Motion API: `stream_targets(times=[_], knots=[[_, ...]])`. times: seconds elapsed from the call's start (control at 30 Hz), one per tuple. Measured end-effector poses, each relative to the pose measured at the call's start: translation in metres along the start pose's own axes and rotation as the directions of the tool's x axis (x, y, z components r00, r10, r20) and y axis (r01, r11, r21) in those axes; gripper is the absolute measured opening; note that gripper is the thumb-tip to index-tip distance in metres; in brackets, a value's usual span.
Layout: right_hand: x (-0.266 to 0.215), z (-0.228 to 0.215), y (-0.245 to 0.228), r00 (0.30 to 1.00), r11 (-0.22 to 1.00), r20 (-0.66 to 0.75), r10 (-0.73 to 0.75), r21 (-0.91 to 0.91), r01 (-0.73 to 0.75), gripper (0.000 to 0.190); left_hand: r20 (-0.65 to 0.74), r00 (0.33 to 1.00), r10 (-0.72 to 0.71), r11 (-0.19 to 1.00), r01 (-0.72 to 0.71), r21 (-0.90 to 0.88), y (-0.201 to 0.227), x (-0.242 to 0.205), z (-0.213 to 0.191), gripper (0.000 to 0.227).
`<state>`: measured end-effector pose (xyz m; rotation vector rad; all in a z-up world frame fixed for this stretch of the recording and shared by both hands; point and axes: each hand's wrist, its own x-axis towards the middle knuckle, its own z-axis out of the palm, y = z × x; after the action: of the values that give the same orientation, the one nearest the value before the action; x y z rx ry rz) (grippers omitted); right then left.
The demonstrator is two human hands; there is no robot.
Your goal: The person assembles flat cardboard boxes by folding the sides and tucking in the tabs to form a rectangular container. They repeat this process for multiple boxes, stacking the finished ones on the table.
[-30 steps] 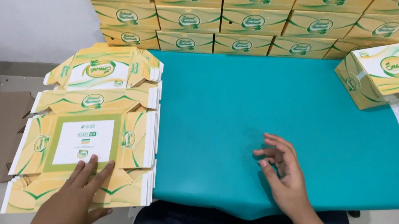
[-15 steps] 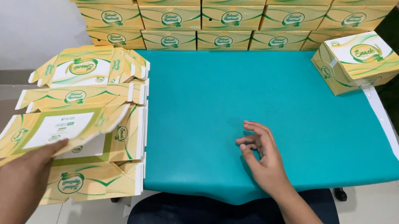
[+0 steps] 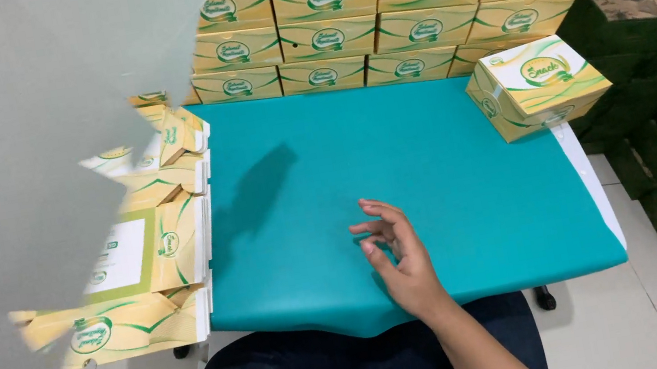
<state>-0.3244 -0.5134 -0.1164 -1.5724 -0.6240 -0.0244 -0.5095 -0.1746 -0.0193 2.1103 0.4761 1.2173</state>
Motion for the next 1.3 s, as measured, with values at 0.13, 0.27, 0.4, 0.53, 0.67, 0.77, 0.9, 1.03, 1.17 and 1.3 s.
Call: stream_targets(times=[0.13, 0.27, 0.4, 0.53, 0.67, 0.77, 0.9, 1.03, 1.17, 1.3], knots=[[-0.011, -0.007, -0.026, 0.990, 0.952, 0.131, -0.055, 0.304, 0.013, 0.075, -0.061, 0.957, -0.283, 0.907, 0.247, -0.343, 0.012, -0.056, 0.043, 0.046], [-0.010, -0.046, -0.017, 0.988, 0.950, -0.050, 0.149, 0.283, -0.130, 0.073, 0.013, 0.683, -0.731, 0.626, 0.678, -0.385, 0.027, -0.139, 0.142, 0.042], [0.008, -0.102, -0.011, 0.900, 0.915, -0.240, 0.364, -0.089, -0.393, 0.045, 0.577, 0.314, -0.754, 0.073, 0.913, -0.401, 0.081, -0.158, 0.181, 0.050], [0.030, -0.128, -0.007, 0.900, 0.875, -0.172, 0.401, -0.220, -0.432, 0.046, 0.816, 0.188, -0.546, 0.080, 0.982, -0.173, 0.089, -0.189, 0.196, 0.065], [0.011, -0.120, -0.034, 0.932, 0.692, -0.062, 0.357, -0.652, -0.309, 0.059, 0.855, 0.138, -0.500, 0.260, 0.966, -0.003, 0.075, -0.203, 0.190, 0.048], [-0.024, -0.100, -0.062, 0.909, 0.696, 0.278, 0.312, -0.718, -0.020, 0.067, 0.930, 0.130, -0.343, 0.606, 0.787, 0.114, 0.062, -0.198, 0.176, 0.041], [-0.064, -0.083, -0.044, 0.775, 0.561, 0.456, 0.437, -0.812, 0.161, 0.067, 0.847, 0.515, 0.132, 0.989, -0.011, -0.148, 0.079, -0.172, 0.167, 0.028], [-0.068, -0.084, -0.041, 0.859, 0.524, 0.464, 0.217, -0.798, 0.298, 0.048, 0.597, 0.506, 0.623, 0.740, -0.629, -0.238, 0.073, -0.139, 0.180, 0.040], [-0.040, -0.085, -0.049, 0.901, 0.569, 0.380, 0.209, -0.797, 0.204, 0.024, 0.579, 0.587, 0.566, 0.815, -0.502, -0.289, 0.084, -0.110, 0.191, 0.009], [-0.011, -0.078, -0.048, 0.935, 0.310, 0.341, -0.104, -0.882, 0.356, 0.018, 0.499, 0.608, 0.617, 0.762, -0.620, -0.187, 0.089, -0.084, 0.215, 0.009]])
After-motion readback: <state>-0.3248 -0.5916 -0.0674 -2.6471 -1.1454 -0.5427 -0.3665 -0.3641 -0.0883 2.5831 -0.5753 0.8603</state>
